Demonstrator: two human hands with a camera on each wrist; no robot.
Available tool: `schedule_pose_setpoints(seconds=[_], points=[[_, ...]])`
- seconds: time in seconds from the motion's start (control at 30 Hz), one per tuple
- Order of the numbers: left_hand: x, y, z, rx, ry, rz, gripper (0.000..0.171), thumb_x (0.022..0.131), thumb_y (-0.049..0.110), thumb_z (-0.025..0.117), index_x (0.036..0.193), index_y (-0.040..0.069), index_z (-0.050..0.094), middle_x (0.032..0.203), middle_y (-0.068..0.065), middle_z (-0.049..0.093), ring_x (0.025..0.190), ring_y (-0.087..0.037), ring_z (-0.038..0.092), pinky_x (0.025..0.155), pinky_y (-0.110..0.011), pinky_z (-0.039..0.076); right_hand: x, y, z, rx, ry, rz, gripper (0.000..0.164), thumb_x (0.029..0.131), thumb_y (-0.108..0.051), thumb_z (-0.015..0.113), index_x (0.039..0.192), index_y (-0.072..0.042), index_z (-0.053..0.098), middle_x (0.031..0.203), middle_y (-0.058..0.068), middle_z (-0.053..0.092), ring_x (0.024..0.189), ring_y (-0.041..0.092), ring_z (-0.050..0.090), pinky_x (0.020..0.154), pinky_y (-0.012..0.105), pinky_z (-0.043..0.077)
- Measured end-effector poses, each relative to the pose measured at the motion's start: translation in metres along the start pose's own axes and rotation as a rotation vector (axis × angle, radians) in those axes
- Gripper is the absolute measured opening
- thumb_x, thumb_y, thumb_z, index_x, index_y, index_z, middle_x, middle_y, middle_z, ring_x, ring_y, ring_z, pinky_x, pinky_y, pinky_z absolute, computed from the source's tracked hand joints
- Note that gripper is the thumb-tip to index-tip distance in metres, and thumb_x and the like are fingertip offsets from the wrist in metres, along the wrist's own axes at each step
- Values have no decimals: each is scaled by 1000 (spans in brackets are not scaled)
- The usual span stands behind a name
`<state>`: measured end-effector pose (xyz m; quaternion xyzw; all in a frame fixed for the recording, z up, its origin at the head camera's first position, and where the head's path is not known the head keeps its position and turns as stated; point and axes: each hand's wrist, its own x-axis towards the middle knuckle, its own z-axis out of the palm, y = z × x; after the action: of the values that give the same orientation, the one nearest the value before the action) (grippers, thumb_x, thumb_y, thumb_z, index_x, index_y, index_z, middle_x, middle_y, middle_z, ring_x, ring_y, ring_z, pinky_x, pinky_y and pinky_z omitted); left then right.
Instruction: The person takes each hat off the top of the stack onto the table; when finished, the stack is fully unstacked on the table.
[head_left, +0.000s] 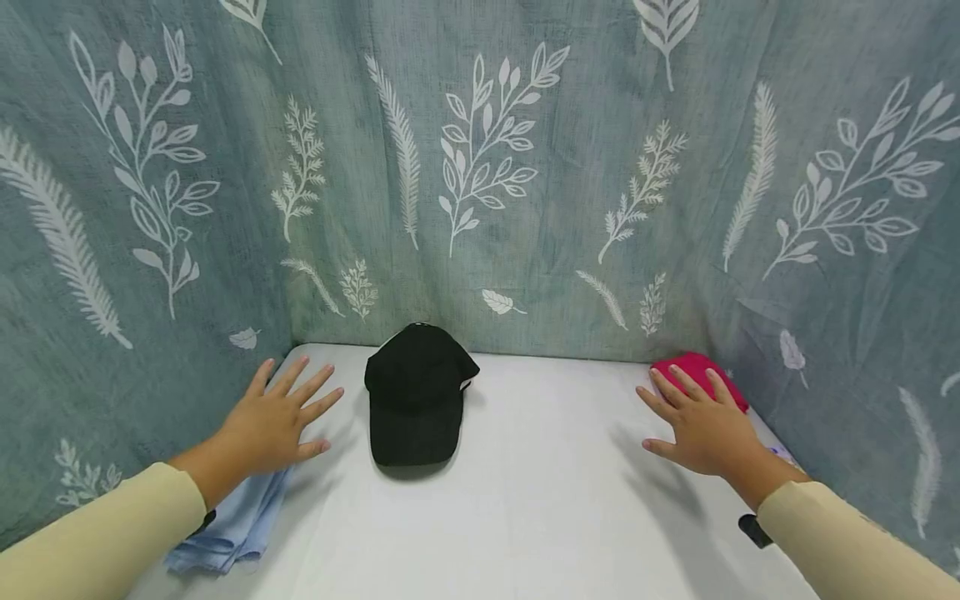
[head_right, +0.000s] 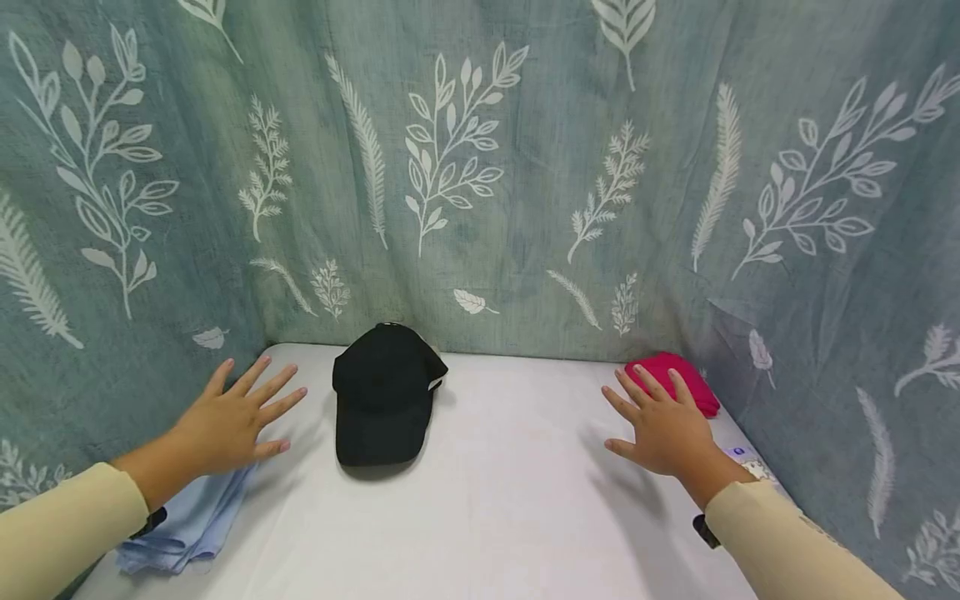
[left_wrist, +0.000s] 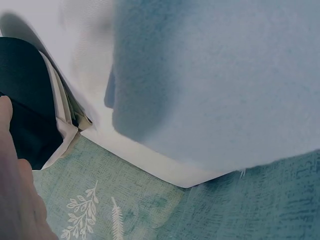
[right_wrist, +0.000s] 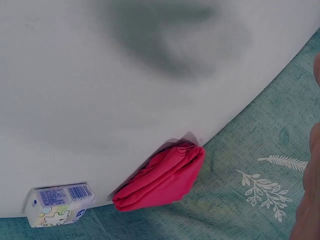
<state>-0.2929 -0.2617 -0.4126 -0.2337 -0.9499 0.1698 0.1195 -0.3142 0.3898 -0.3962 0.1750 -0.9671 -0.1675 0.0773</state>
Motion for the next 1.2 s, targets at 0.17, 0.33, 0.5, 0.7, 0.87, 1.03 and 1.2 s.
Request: schedule_pose_setpoints(seconds=[0.17, 0.33, 0.5, 0.7, 0.87, 1.03, 1.2], points=[[-1, 1, 0, -17, 2, -12, 80, 97, 70, 55, 164, 32, 35, 176, -6, 18, 161, -43, 12, 123, -74, 4, 4, 1, 5, 15, -9, 6, 98, 88, -86, 49, 165, -29, 32, 173, 15, 23, 159, 46, 13, 121, 73, -11], [0, 3, 2, -43, -11, -33, 78, 97, 67, 58, 163, 31, 38, 175, -7, 22, 160, -44, 14, 122, -75, 5, 9, -7, 10, 84, 1, 17, 97, 90, -87, 44, 166, -28, 31, 173, 16, 22, 159, 45, 12, 121, 74, -8], [0, 11, 4, -130, -63, -60, 76, 99, 65, 56, 163, 28, 40, 173, -10, 25, 159, -46, 16, 120, -78, 8, 16, -24, 16, 160, 19, 21, 93, 93, -82, 47, 166, -26, 32, 173, 17, 23, 159, 46, 14, 121, 75, -2], [0, 26, 10, -295, -121, -141, 81, 100, 75, 42, 164, 26, 36, 173, -13, 23, 158, -50, 14, 118, -81, 6, 32, -52, 29, 260, 2, 22, 90, 97, -80, 42, 166, -24, 30, 173, 16, 23, 159, 46, 14, 121, 75, -1], [5, 42, 10, -430, -144, -225, 81, 101, 74, 40, 165, 25, 35, 173, -16, 22, 157, -53, 14, 117, -81, 7, 46, -80, 32, 395, -6, 28, 90, 98, -80, 40, 166, -23, 31, 172, 18, 25, 159, 46, 17, 121, 76, 4], [9, 56, 14, -523, -136, -275, 75, 104, 65, 45, 164, 21, 36, 170, -23, 26, 154, -58, 18, 116, -81, 18, 57, -106, 29, 525, -8, 23, 80, 102, -69, 47, 165, -22, 34, 170, 19, 29, 157, 46, 23, 123, 74, 9], [14, 69, 20, -621, -137, -336, 73, 105, 57, 51, 163, 15, 37, 166, -31, 28, 150, -62, 20, 113, -80, 27, 68, -130, 30, 641, -12, 29, 74, 104, -59, 52, 165, -21, 35, 169, 17, 33, 157, 42, 28, 126, 67, 11]])
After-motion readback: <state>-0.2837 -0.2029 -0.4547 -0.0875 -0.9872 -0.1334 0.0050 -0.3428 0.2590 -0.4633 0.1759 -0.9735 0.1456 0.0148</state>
